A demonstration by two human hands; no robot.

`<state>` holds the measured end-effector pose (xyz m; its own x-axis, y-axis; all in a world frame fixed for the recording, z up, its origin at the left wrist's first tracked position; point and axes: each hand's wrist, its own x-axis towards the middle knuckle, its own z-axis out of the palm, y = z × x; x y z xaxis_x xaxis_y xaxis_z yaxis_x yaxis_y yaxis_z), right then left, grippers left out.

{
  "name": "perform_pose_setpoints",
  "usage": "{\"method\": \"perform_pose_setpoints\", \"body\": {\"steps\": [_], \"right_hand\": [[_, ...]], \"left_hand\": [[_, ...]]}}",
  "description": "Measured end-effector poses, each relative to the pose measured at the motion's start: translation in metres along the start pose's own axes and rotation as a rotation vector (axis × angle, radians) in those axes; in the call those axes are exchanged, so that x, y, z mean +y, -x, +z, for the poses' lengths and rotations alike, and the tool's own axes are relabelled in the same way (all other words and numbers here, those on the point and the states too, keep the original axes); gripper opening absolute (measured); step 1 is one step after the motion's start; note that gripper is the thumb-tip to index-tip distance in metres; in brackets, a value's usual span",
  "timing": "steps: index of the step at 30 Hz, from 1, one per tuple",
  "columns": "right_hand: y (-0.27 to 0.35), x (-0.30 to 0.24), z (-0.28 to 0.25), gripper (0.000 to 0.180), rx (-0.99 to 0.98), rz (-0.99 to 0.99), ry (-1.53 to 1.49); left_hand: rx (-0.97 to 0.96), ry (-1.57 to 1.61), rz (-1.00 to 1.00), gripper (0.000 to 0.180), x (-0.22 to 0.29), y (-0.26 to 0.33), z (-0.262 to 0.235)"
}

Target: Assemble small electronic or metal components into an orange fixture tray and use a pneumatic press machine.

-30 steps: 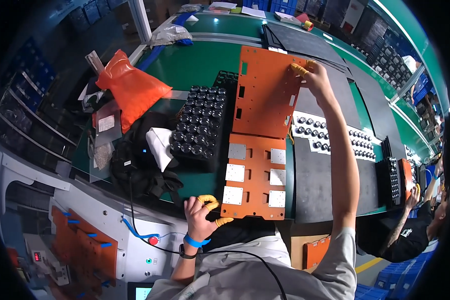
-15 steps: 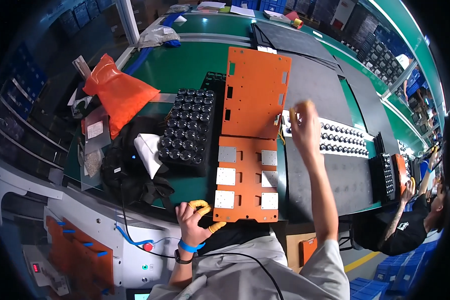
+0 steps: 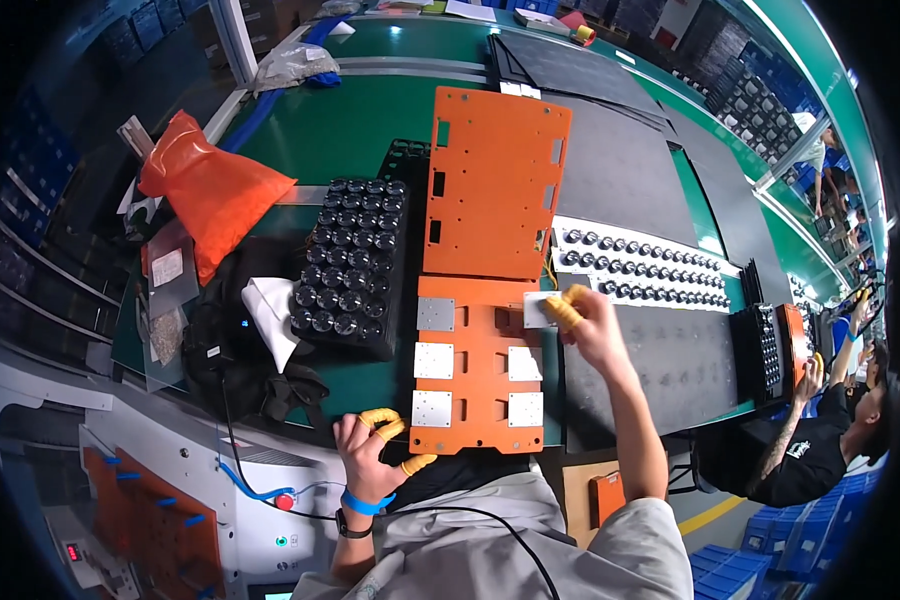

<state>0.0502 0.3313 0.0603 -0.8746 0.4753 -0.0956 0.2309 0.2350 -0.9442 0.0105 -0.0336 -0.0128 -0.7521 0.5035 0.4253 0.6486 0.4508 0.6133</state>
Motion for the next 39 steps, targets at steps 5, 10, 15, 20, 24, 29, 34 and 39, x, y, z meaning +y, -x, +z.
{"method": "perform_pose_setpoints", "body": {"steps": [5,10,15,20,24,29,34,39], "right_hand": [[0.023,0.002,-0.047,0.011,0.313,-0.582,0.727],[0.046,0.051,-0.087,0.024,0.188,-0.643,1.15],[0.054,0.058,-0.093,0.024,0.337,-0.624,1.037],[0.056,0.041,-0.077,0.031,0.286,-0.48,0.879],[0.043,0.038,-0.07,0.032,0.215,-0.495,0.893],[0.011,0.041,-0.069,0.033,0.308,-0.61,1.026],[-0.01,0.044,-0.07,0.032,0.341,-0.63,1.056],[-0.013,0.042,-0.068,0.032,0.362,-0.53,1.124]], "left_hand": [[-0.026,0.001,-0.008,0.054,0.001,0.0,0.0],[-0.022,-0.006,-0.007,0.054,0.0,-0.001,0.001],[-0.024,-0.02,-0.008,0.056,-0.002,0.0,0.003],[0.004,-0.043,0.002,0.064,-0.004,0.003,0.007],[-0.012,-0.03,-0.011,0.058,-0.002,0.002,0.007],[0.0,-0.042,-0.015,0.059,-0.003,0.004,0.008],[0.032,-0.038,0.001,0.06,-0.004,0.005,0.012],[0.049,-0.051,0.018,0.066,-0.003,0.003,0.012]]}}
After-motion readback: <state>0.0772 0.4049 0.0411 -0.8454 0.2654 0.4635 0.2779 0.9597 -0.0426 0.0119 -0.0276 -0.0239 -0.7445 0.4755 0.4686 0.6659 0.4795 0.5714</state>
